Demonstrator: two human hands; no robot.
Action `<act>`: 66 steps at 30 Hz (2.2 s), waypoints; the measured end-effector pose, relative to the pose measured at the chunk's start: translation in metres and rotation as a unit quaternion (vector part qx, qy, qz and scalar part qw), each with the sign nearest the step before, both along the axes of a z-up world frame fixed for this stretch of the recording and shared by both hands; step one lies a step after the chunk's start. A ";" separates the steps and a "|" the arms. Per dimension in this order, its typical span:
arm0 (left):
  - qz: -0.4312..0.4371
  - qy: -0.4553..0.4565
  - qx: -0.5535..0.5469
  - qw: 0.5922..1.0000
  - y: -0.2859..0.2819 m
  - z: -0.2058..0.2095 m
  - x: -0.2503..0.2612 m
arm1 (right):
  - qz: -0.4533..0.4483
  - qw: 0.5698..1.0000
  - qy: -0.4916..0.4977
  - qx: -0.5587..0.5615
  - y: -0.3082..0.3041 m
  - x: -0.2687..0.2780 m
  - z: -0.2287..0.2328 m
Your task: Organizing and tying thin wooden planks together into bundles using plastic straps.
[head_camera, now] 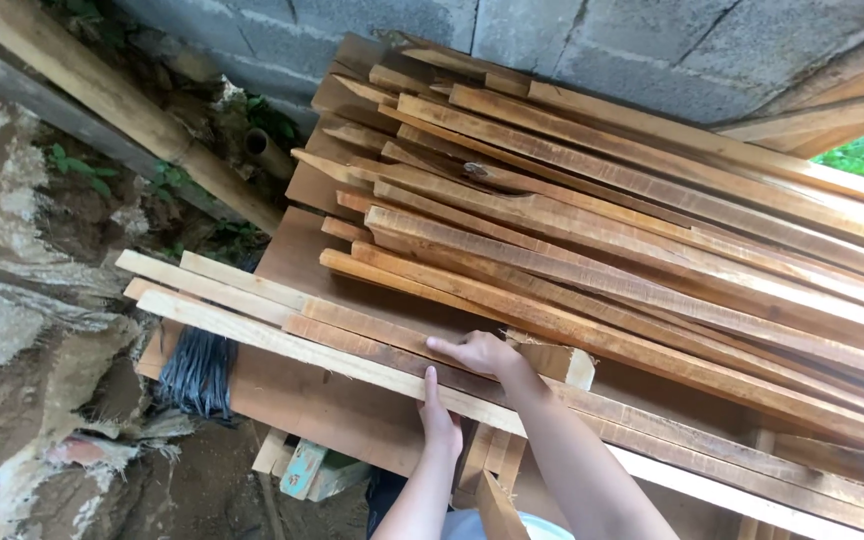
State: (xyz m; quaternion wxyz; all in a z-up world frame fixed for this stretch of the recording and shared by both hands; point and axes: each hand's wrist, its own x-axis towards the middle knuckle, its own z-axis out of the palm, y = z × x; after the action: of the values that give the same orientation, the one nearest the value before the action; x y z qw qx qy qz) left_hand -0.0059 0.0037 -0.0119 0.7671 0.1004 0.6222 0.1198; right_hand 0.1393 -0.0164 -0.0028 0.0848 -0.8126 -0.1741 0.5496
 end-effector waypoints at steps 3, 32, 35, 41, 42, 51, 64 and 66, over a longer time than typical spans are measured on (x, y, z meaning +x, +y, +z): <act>-0.011 0.010 0.005 1.000 -0.001 -0.002 0.000 | 0.024 1.000 -0.012 -0.008 0.000 0.000 -0.003; -0.641 0.060 0.290 0.708 0.052 0.031 -0.029 | 0.022 1.000 -0.007 -0.007 -0.006 0.008 -0.056; -0.587 0.064 0.565 0.576 0.061 0.009 0.001 | 0.005 1.000 0.007 -0.012 -0.003 0.008 -0.025; -0.688 0.142 0.643 0.304 0.109 -0.080 0.059 | -0.043 0.999 0.008 -0.008 -0.012 0.010 -0.159; -0.758 0.178 0.563 0.276 0.117 -0.068 0.065 | -0.057 0.998 0.005 0.019 -0.012 0.007 -0.201; -0.811 0.125 0.521 0.233 0.121 -0.007 0.080 | -0.084 0.996 0.018 -0.008 -0.018 0.013 -0.167; -0.823 0.120 0.500 0.243 0.122 0.021 0.078 | 0.001 0.998 0.059 -0.014 -0.011 0.029 -0.101; -0.820 0.118 0.501 0.250 0.123 0.016 0.079 | 0.014 0.998 0.059 -0.024 -0.007 0.028 -0.055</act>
State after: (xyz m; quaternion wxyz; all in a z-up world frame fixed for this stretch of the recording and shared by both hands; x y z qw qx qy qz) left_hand 0.0729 0.1266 0.0039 0.1663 0.9338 0.1033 -0.2995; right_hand 0.1670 -0.0239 -0.0575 0.0671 -0.7780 -0.1670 0.6019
